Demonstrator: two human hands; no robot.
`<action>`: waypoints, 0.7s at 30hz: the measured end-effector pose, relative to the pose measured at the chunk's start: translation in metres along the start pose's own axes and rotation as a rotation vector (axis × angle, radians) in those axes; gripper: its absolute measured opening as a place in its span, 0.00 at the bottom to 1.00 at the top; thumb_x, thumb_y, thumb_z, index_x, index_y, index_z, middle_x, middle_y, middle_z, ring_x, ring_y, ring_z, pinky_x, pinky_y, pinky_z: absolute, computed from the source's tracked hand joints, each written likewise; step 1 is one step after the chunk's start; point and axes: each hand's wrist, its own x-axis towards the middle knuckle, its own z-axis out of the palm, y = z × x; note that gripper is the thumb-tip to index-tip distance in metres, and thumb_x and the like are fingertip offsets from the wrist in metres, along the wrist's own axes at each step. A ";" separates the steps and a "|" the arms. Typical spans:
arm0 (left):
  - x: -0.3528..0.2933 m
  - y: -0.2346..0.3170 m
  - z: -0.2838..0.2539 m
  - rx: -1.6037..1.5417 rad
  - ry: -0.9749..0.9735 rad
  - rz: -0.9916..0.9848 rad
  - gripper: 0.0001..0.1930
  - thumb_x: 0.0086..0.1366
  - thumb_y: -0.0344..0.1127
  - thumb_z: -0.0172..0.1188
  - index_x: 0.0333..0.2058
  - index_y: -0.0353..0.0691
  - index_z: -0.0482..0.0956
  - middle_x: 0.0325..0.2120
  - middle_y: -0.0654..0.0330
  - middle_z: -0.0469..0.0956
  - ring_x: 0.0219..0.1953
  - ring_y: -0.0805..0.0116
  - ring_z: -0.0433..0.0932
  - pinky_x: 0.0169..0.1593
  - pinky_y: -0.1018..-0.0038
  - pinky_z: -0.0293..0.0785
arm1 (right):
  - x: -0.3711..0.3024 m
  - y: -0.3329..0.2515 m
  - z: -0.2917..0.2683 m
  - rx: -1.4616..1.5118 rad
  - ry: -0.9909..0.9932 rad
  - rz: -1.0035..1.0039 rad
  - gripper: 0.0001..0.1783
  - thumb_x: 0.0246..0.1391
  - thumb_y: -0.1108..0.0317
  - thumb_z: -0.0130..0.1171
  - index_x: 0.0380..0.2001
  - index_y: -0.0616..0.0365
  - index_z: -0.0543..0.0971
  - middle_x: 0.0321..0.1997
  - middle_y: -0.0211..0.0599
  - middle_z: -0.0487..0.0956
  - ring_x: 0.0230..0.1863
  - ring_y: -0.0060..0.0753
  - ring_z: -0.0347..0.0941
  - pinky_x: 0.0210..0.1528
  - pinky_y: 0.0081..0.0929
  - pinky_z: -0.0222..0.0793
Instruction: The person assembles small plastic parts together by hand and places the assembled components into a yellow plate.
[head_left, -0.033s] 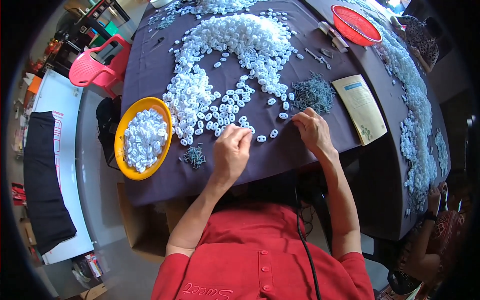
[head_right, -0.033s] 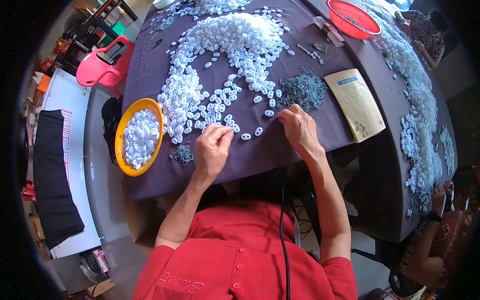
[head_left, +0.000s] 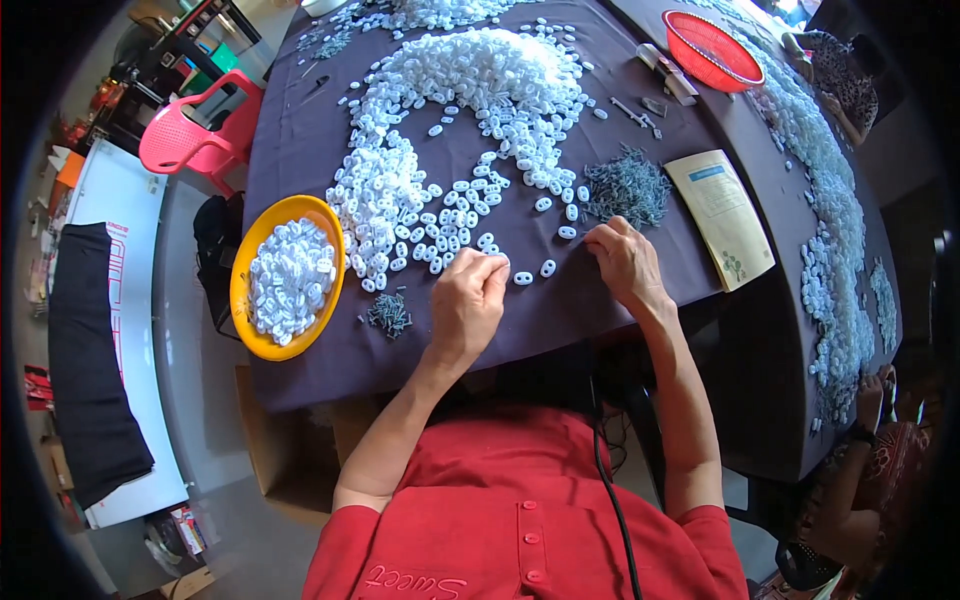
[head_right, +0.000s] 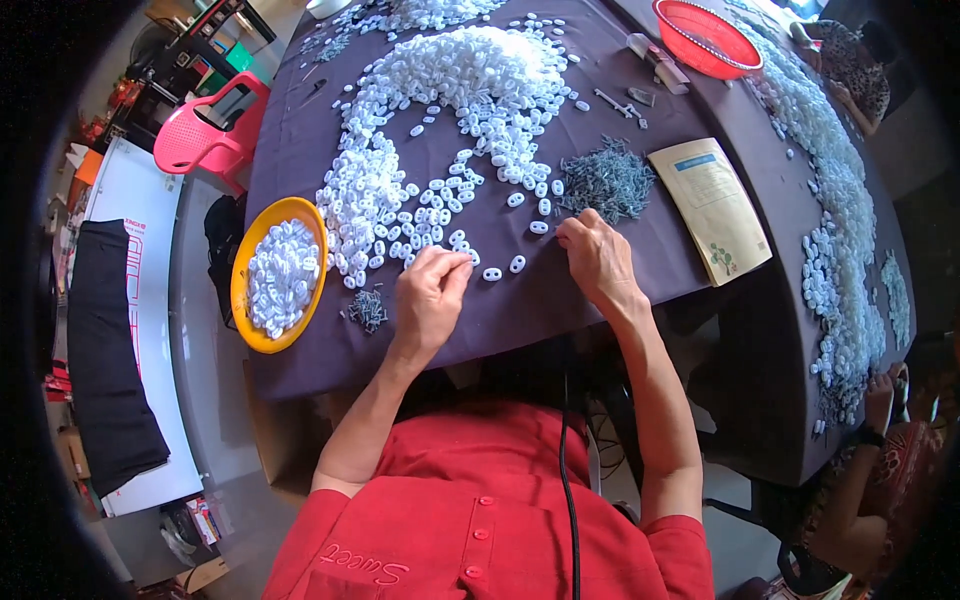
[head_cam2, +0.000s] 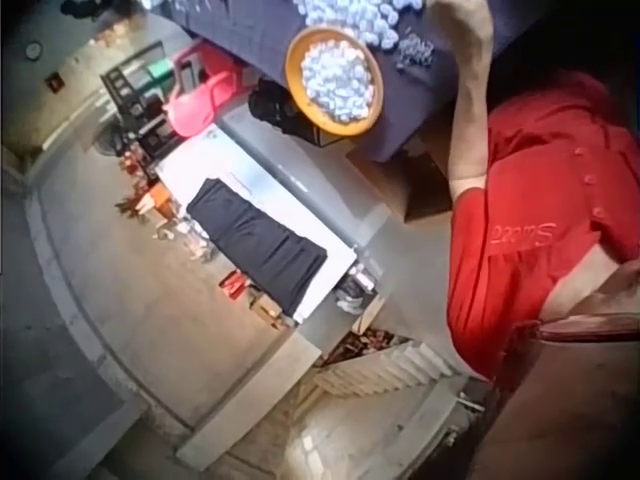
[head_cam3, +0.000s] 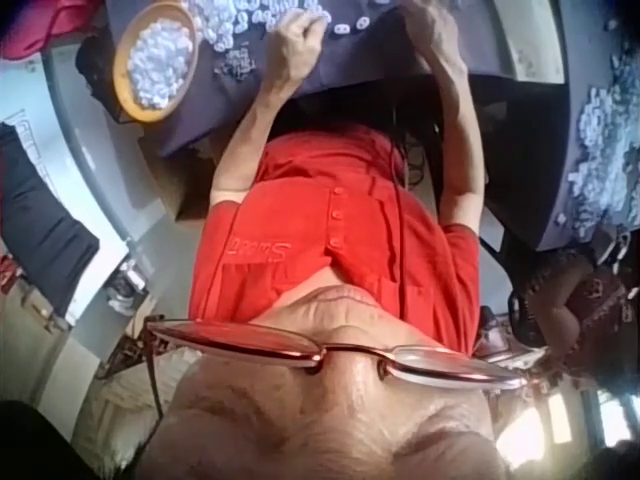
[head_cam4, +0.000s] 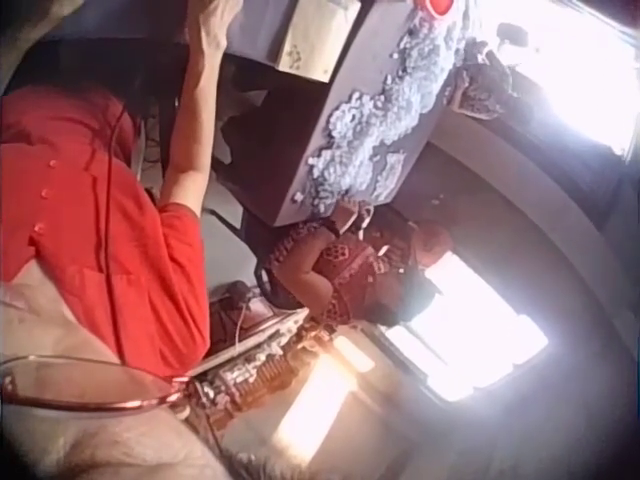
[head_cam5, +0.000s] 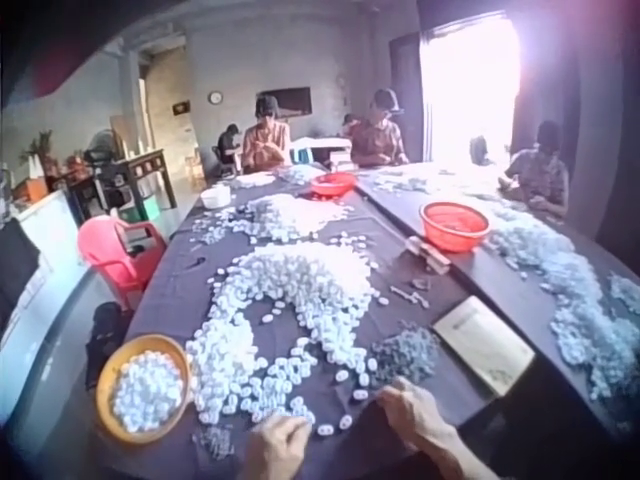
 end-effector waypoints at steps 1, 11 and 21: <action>0.002 -0.004 0.004 0.025 -0.009 0.029 0.03 0.53 0.26 0.58 0.27 0.34 0.78 0.24 0.57 0.75 0.24 0.64 0.75 0.27 0.72 0.69 | 0.001 -0.002 0.000 -0.038 -0.042 0.014 0.03 0.47 0.73 0.55 0.28 0.58 0.76 0.29 0.40 0.72 0.33 0.43 0.72 0.34 0.34 0.67; 0.000 -0.036 -0.016 0.166 0.080 -0.136 0.05 0.53 0.24 0.56 0.30 0.34 0.78 0.24 0.56 0.75 0.25 0.65 0.76 0.28 0.75 0.70 | -0.016 0.003 0.009 0.230 0.213 0.054 0.03 0.50 0.77 0.50 0.30 0.60 0.69 0.28 0.43 0.72 0.30 0.43 0.71 0.32 0.30 0.66; -0.004 -0.020 -0.001 0.337 -0.010 0.038 0.06 0.49 0.29 0.61 0.29 0.40 0.79 0.26 0.59 0.71 0.31 0.60 0.73 0.34 0.68 0.69 | -0.018 -0.006 0.011 0.293 0.228 0.066 0.03 0.48 0.79 0.50 0.28 0.61 0.68 0.26 0.45 0.71 0.29 0.48 0.70 0.31 0.33 0.66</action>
